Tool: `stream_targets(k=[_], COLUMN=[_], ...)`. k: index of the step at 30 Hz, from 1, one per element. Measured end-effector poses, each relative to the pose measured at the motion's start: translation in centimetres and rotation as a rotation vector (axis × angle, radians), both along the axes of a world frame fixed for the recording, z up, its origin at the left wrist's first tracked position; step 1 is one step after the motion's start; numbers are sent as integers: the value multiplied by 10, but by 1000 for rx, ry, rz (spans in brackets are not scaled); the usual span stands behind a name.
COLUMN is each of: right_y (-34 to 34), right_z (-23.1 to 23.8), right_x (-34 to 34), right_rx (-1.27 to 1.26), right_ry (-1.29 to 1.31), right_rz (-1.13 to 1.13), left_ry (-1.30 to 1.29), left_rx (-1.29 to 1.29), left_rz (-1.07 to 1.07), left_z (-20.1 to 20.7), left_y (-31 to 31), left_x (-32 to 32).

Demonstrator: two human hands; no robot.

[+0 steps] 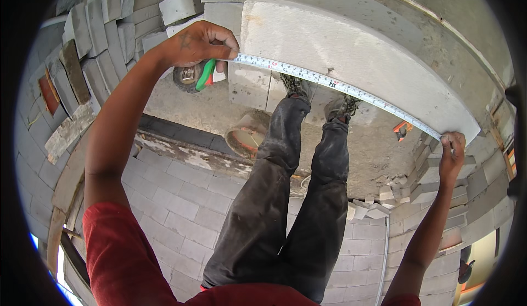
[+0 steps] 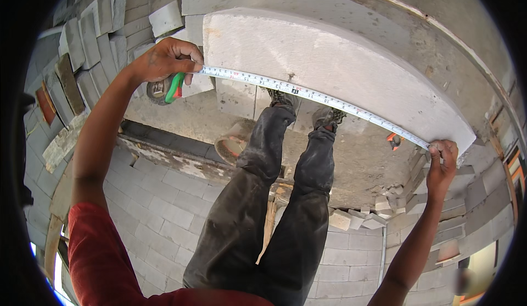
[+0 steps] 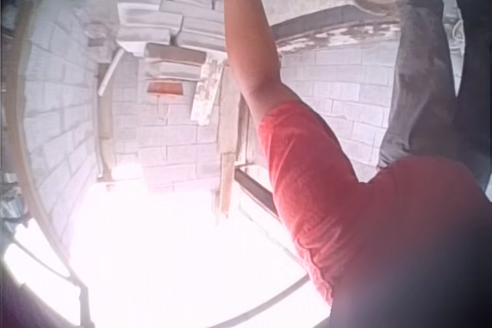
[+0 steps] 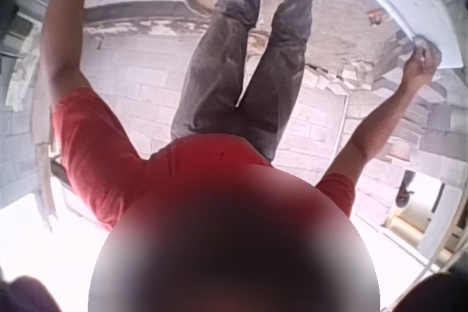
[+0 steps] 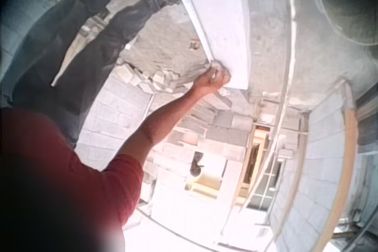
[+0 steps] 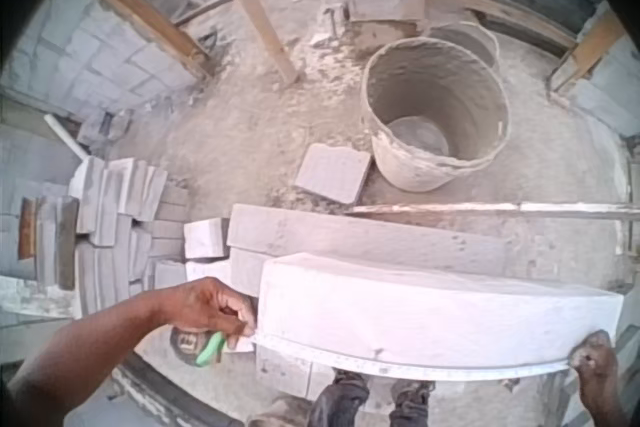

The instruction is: The person measures a white rectangular tile with a tape measure, then uses a hand saw to cut the tile into smaller pieces. The person repeats the measuring and cutting process on multiple tiles.

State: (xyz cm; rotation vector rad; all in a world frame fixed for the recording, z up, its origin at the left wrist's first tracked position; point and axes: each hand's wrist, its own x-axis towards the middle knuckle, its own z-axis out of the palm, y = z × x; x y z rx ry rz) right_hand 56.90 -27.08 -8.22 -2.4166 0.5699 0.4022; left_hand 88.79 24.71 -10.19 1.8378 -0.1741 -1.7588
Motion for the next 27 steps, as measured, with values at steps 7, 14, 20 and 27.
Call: stream_targets(k=[7,14,20,27], right_y=[3,11,17,11], right_z=[-3,-9,-9,-9], right_x=[4,-3,1,5], right_rx=[-3,-140,-121,27], right_ry=[-21,-130,-263,-155], right_rz=[-3,6,37,-195], left_ry=[-18,-31,-37,-12], left_rx=[-92,-33,-28,-32], left_rz=[29,2,50,75], left_z=[-1,-7,-15,-17], left_y=[1,4,11,14], left_x=[-1,-1,-4,-4])
